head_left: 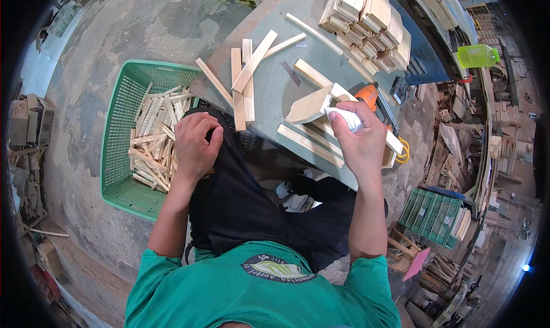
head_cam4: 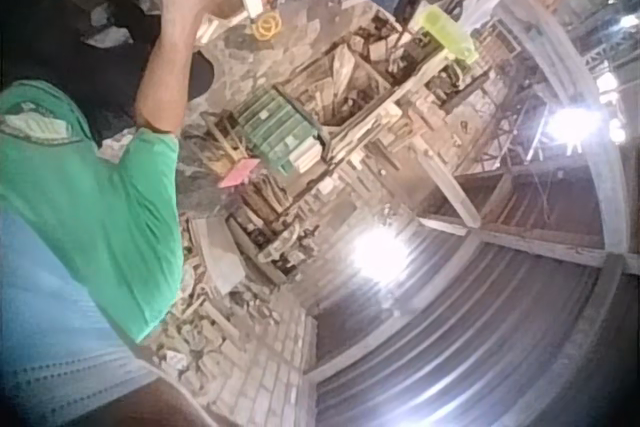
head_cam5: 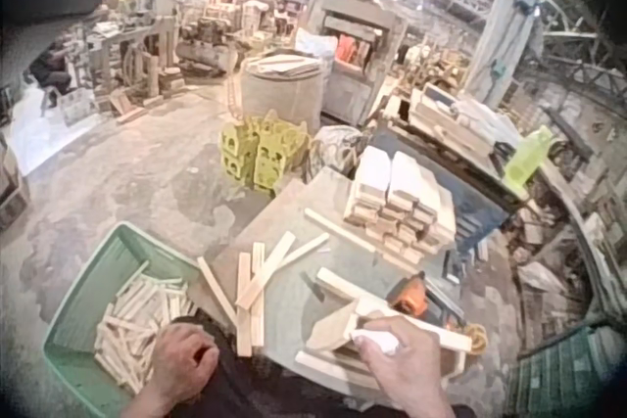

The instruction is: Assembling small wooden boxes using a pneumatic nail gun in a workshop environment.

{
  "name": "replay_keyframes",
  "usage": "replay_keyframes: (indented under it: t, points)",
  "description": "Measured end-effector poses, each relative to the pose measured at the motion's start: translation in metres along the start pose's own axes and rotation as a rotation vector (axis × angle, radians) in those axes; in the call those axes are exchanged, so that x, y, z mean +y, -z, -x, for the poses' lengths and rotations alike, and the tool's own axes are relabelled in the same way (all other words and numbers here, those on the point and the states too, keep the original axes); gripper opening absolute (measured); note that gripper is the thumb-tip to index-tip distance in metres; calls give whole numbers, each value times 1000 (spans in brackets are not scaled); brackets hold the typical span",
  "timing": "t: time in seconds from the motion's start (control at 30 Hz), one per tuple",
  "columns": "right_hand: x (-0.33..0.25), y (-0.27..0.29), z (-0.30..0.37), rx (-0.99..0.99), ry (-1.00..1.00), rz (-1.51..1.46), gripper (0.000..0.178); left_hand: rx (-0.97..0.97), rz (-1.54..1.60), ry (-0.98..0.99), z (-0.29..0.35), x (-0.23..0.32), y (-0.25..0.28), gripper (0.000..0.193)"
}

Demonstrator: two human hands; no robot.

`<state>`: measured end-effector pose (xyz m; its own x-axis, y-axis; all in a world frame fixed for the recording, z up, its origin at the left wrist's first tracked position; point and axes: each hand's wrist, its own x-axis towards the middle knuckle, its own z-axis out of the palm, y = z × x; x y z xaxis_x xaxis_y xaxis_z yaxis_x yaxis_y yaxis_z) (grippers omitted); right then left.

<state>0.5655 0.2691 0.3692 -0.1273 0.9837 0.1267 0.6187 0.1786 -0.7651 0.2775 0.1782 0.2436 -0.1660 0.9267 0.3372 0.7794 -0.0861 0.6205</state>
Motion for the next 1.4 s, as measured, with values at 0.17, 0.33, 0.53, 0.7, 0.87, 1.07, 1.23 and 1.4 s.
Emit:
replay_keyframes:
  t: [0.17,0.33,0.53,0.7,0.87,1.07,1.23,1.4]
  points:
    - [-6,1,-1,-3,26,45,18,-5,-2,-6,-1,0,-2,8]
    - [-14,3,1,-11,52,86,17,-7,-1,-1,-1,2,0,8]
    - [-15,2,1,-8,70,91,16,-3,-7,7,-1,1,0,7]
    - [-12,1,2,-21,61,68,16,5,-8,1,-1,1,0,8]
    - [-4,16,17,26,-52,-65,17,-11,-9,-1,1,0,-3,8]
    - [21,85,63,447,-282,-342,20,-35,27,-42,0,-3,-3,7]
    - [55,112,85,518,-369,-220,18,-46,3,-16,-1,-2,-4,8]
    - [69,114,92,461,-396,-228,14,-75,-12,-24,-2,-2,-12,9]
